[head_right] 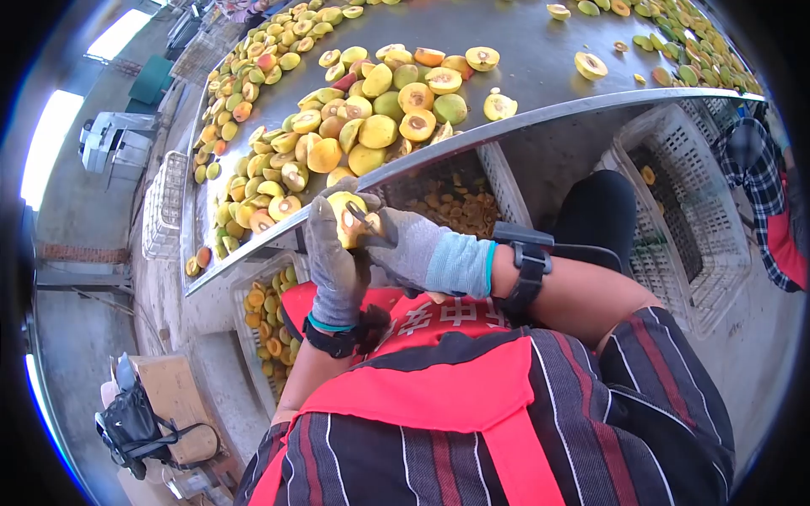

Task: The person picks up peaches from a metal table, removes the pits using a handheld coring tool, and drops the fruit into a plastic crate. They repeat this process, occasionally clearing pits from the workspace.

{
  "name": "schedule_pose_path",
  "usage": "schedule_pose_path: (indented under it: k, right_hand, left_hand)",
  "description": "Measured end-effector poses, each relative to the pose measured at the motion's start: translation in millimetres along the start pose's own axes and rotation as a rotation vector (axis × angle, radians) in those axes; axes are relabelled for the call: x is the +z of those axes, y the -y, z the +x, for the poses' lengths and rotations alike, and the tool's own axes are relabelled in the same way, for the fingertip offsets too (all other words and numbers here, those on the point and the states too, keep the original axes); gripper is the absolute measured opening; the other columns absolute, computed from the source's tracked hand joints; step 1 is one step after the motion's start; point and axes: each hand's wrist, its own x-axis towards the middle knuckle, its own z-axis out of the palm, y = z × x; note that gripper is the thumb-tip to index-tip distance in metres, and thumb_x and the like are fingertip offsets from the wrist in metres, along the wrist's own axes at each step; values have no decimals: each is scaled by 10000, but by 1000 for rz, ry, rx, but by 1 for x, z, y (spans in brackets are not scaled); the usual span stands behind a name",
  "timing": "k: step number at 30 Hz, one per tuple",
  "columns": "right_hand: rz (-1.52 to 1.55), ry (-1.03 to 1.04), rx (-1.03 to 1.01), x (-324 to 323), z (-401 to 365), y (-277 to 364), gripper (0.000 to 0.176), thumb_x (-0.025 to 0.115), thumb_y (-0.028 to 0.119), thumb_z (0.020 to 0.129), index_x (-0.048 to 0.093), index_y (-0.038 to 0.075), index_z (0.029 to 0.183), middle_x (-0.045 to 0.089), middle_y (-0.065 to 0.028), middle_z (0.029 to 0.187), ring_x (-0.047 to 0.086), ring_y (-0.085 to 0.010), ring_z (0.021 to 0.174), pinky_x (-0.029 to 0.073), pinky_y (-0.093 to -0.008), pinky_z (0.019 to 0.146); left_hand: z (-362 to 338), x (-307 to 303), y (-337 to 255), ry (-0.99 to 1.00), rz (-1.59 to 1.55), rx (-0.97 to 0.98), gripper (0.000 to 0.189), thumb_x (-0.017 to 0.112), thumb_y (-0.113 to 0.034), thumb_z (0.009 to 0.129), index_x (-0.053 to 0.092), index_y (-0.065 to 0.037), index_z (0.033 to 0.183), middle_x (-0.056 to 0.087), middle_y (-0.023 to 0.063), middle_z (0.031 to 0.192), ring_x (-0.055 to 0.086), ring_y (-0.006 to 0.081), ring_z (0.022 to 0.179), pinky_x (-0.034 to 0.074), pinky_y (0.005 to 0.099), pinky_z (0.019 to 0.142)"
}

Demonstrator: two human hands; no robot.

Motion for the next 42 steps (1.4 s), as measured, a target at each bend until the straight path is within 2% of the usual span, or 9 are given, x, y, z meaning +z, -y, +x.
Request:
schedule_pose_path:
  k: [2, 4, 8, 10, 13, 17, 22, 24, 42]
  right_hand:
    - [-15, 35, 174, -3, -1, 2, 327, 564, 231, 821, 512, 42, 1083, 610, -210, 857, 598, -369, 828, 476, -423, 723]
    - [-597, -135, -257, -7, 4, -22, 290, 565, 211, 826, 527, 30, 1049, 609, -198, 833, 613, -334, 790, 482, -406, 708]
    - [-307, -191, -383, -12, 11, -28, 272, 600, 222, 825, 522, 40, 1011, 604, -137, 752, 602, -244, 595, 490, -338, 551]
    - [284, -232, 34, -23, -7, -7, 246, 598, 229, 855, 512, 82, 1032, 536, -2, 639, 505, -74, 448, 384, -201, 361]
    - [296, -278, -20, -38, -3, -17, 229, 587, 238, 867, 517, 80, 1017, 512, 5, 609, 511, -74, 463, 409, -212, 376]
    - [230, -285, 0, -40, -7, -12, 242, 593, 251, 864, 519, 77, 1014, 530, -2, 640, 511, -67, 468, 406, -209, 372]
    - [-176, -170, -138, -37, -10, -12, 296, 623, 251, 838, 508, 38, 1008, 588, -85, 747, 603, -189, 646, 476, -311, 557]
    - [-396, -184, -239, -34, -6, -11, 316, 618, 278, 825, 507, 27, 983, 601, -159, 813, 608, -316, 774, 469, -379, 665]
    - [-610, -234, -373, -14, 8, -11, 350, 604, 205, 813, 469, 1, 1063, 586, -236, 871, 571, -406, 824, 469, -423, 694]
  left_hand:
    - [3, -2, -4, -1, 34, 3, 439, 413, -392, 931, 506, -7, 1121, 614, 115, 889, 591, 194, 823, 488, 301, 730]
    - [4, -2, -13, 73, 274, -15, 430, 411, -385, 931, 532, -3, 1089, 609, 105, 860, 589, 184, 774, 491, 283, 674]
    - [1, 4, -17, 24, -190, -214, 491, 399, -443, 917, 535, -6, 1096, 615, 102, 848, 590, 171, 705, 479, 253, 548]
    - [5, -12, -19, 37, -446, -356, 557, 405, -487, 896, 499, 0, 1150, 612, 152, 943, 604, 239, 792, 505, 282, 602]
    - [5, -17, -22, 165, -809, -292, 532, 472, -406, 878, 417, -31, 1251, 505, 167, 1189, 488, 390, 1075, 502, 385, 804]
    - [0, -13, -26, 168, -582, -93, 566, 472, -399, 889, 330, -85, 1338, 484, 178, 1228, 536, 356, 1007, 515, 357, 752]
    - [1, -30, -17, 339, -726, -297, 634, 381, -571, 881, 411, -75, 1274, 583, 204, 1031, 610, 236, 684, 499, 249, 509]
    - [-1, -22, -18, 105, -699, -549, 692, 374, -623, 856, 439, -48, 1237, 603, 168, 958, 608, 212, 708, 467, 229, 477]
    - [-3, -2, -15, 69, -339, -285, 481, 394, -396, 930, 443, -15, 1218, 580, 99, 1015, 586, 171, 764, 504, 279, 609]
